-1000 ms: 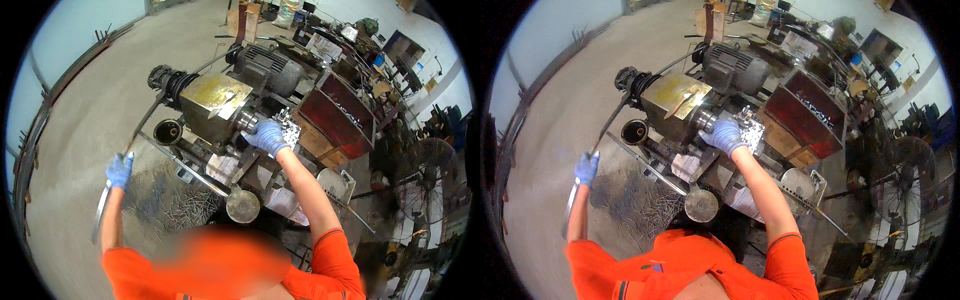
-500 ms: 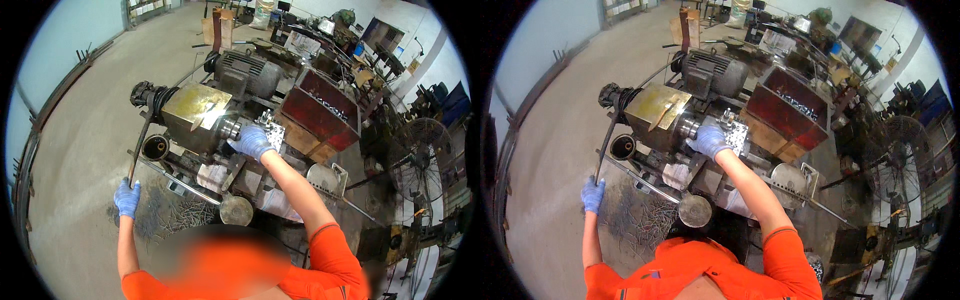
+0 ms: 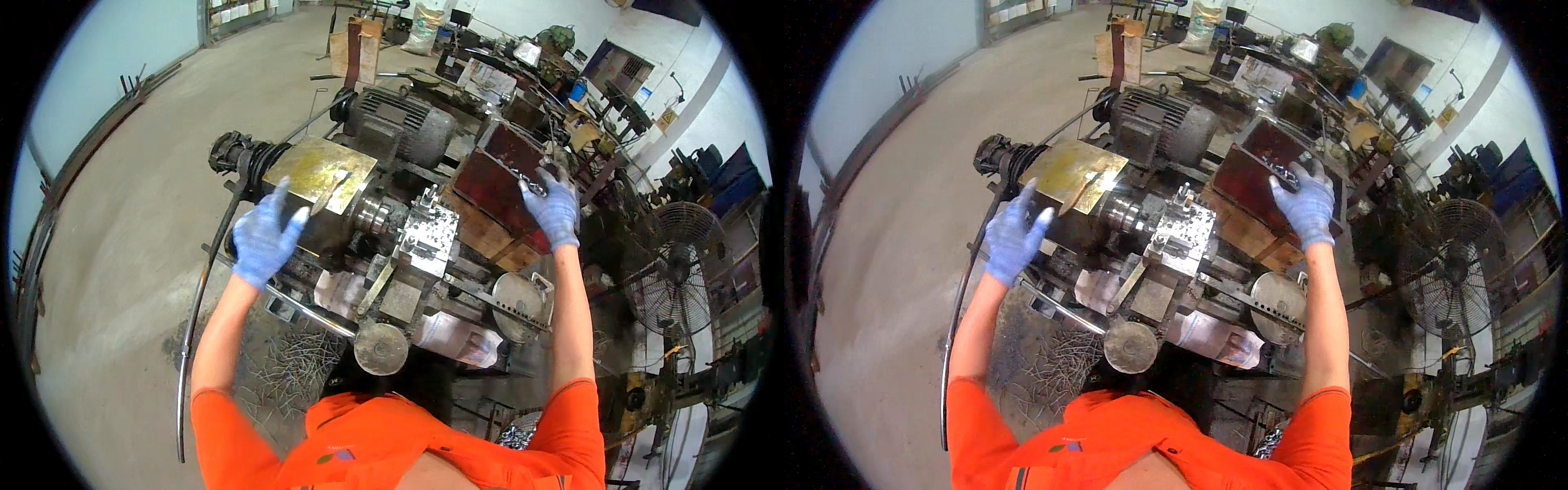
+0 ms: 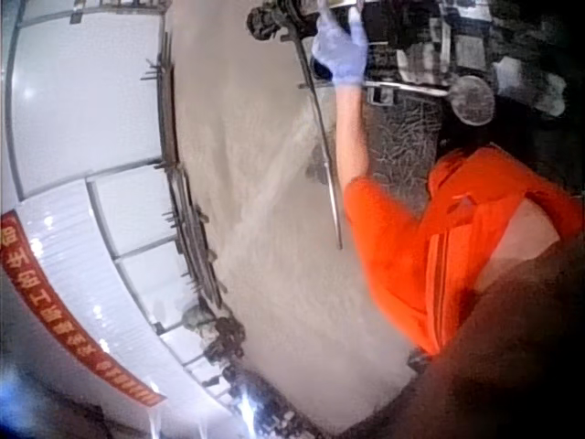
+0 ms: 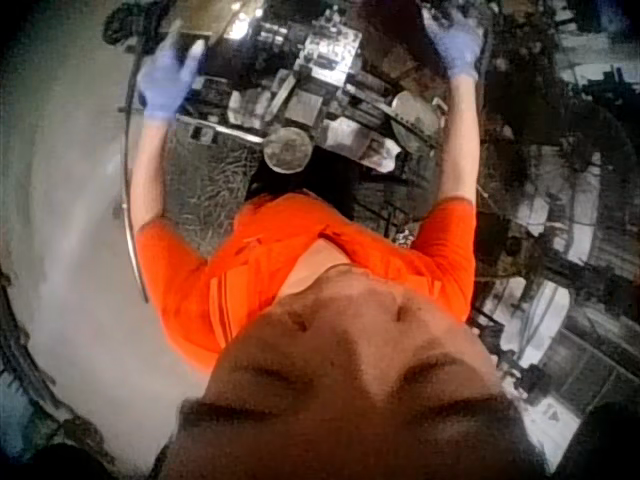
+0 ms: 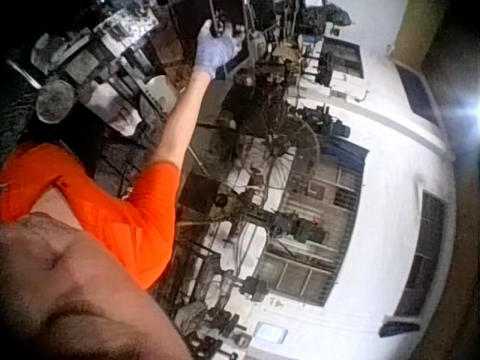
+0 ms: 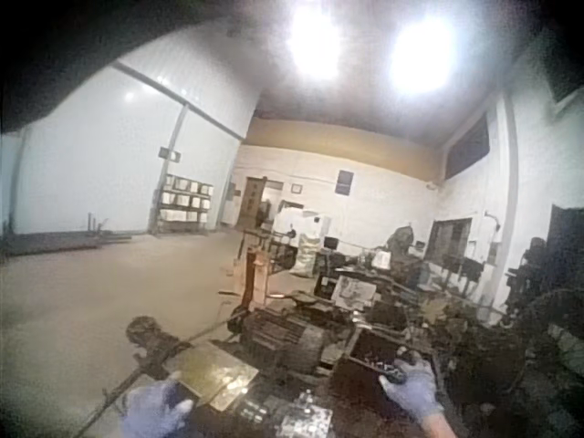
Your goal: The person is operating a lathe by pulling a lever and placing metal parts into a sorting tray.
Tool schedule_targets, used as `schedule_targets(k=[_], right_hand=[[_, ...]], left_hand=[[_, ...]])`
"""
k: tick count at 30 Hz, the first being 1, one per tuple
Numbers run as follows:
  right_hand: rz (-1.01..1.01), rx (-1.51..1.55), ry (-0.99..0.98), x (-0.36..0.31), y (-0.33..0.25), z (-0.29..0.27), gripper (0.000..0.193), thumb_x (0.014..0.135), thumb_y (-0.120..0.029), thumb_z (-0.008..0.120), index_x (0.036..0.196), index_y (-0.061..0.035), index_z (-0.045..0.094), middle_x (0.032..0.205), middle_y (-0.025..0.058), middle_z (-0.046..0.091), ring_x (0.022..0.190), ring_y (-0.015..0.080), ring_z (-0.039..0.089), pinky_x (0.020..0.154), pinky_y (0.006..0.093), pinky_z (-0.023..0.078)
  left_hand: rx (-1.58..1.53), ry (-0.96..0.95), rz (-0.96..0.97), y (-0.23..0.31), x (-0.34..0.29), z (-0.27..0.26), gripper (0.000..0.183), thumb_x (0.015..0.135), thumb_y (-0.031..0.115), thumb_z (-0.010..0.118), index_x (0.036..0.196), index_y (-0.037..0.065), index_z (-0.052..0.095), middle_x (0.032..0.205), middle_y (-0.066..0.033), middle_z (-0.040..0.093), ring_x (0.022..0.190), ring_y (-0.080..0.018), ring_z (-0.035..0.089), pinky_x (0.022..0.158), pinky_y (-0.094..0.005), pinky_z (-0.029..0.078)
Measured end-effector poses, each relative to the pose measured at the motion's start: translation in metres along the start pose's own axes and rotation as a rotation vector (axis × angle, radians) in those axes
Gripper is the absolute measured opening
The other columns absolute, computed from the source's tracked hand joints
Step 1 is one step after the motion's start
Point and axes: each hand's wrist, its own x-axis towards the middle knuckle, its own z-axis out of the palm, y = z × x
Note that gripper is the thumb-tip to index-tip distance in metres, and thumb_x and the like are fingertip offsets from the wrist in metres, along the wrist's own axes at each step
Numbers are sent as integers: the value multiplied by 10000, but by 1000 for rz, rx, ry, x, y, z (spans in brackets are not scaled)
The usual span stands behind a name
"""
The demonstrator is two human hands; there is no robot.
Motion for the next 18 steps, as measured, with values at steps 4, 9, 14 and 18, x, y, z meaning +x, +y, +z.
schedule_targets(k=[4,9,14,18], right_hand=[[-72,323,22,-62,14,-5,368,696,-339,718,983,-114,665,1219,187,502,1094,348,485,918,413,413],[-54,384,-143,-167,31,10,302,694,-260,724,928,-77,668,1115,181,565,1041,341,525,889,412,422],[230,599,-258,-235,45,9,228,685,-165,729,860,-27,683,990,164,633,935,275,600,847,348,451],[320,641,-248,-252,49,8,198,684,-137,726,836,-17,687,903,150,657,874,264,622,825,335,459]], left_hand=[[137,-212,84,13,10,41,478,827,388,567,1210,106,523,874,-162,598,614,-283,599,548,-397,464],[82,-123,195,6,-2,67,319,852,241,550,1120,69,567,793,-150,592,583,-300,576,518,-404,442],[-143,-85,233,47,-19,55,232,856,224,537,1024,74,589,660,-106,531,520,-277,539,468,-395,414],[-238,-158,235,77,-26,72,201,870,207,508,970,54,592,660,-118,548,532,-270,556,474,-390,428]])
